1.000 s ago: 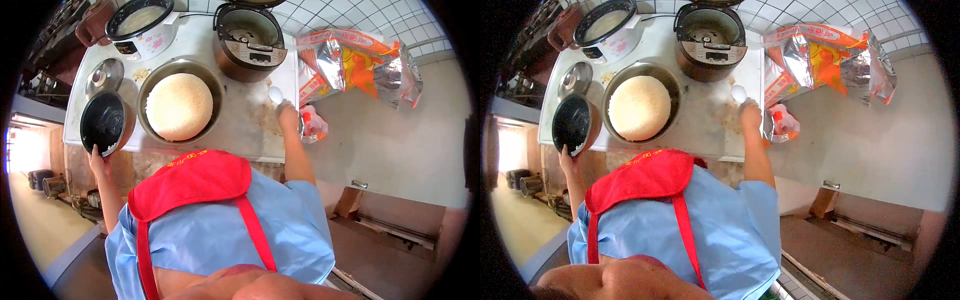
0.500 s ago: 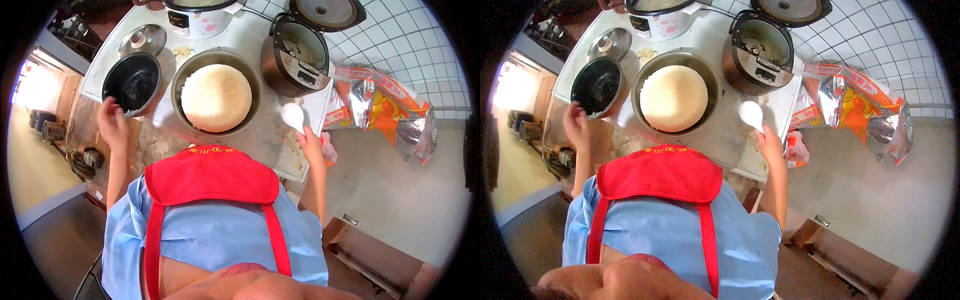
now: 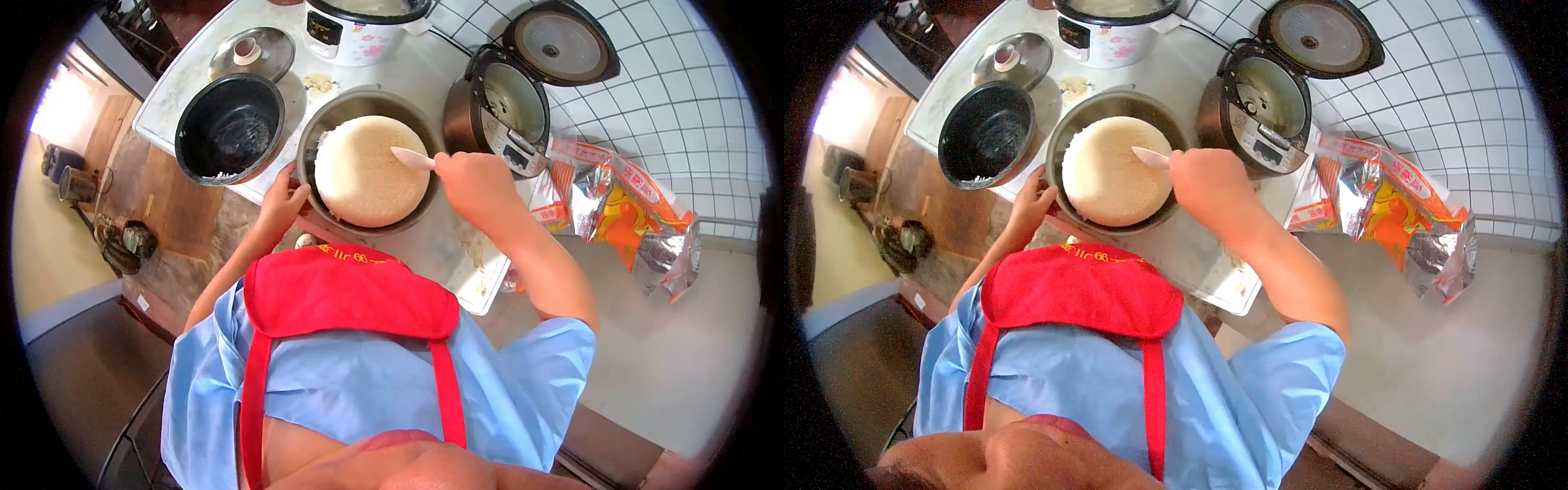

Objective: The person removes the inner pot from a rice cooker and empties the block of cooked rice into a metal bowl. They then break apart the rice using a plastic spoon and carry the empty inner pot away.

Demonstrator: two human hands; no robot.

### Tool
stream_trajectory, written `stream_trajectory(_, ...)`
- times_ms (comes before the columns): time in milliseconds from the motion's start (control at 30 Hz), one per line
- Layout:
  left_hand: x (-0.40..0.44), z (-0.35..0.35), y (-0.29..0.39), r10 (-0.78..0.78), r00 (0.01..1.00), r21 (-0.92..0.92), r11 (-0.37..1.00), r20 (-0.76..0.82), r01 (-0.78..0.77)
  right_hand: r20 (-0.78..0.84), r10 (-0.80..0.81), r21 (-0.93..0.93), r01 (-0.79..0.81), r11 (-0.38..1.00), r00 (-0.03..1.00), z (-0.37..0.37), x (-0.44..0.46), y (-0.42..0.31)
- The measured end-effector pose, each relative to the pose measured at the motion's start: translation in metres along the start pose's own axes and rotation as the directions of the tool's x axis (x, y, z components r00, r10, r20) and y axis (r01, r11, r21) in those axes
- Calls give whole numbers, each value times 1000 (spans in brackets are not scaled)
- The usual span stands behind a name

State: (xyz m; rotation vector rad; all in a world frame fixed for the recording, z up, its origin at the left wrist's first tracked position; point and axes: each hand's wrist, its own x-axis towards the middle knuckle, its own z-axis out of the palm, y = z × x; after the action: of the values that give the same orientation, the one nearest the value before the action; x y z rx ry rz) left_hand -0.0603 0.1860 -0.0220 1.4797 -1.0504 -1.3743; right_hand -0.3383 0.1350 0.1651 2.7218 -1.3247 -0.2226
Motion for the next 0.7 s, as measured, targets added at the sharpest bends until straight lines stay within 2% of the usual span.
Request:
stream_trajectory(133, 0, 2, 4, 88, 995, 52, 995, 47, -91, 175, -42, -86, 57, 995, 984, 15, 37, -12)
stream_trajectory(233, -4, 4, 10, 88, 996, 37, 995, 35, -89, 359, -44, -63, 71, 996, 932, 19, 70, 16)
stream_trajectory(433, -3, 7, 3, 145, 989, 103, 984, -18, -142, 429, -36, 40, 21, 999, 903, 57, 91, 56)
stream_trajectory(500, -5, 9, 5, 110, 993, 106, 989, -32, -106, 364, -51, 168, -12, 986, 930, 72, 85, 69)
stream_trajectory(600, -2, 9, 2, 227, 972, 207, 956, -62, -210, 310, -35, 268, -53, 962, 950, 86, 76, 78)
stream_trajectory(633, -2, 10, 4, 220, 974, 201, 958, -51, -205, 301, -30, 289, -61, 955, 953, 86, 74, 79)
stream_trajectory(700, -6, 9, 13, 200, 979, 197, 962, -31, -190, 277, -59, 140, 21, 990, 959, 72, 71, 68)
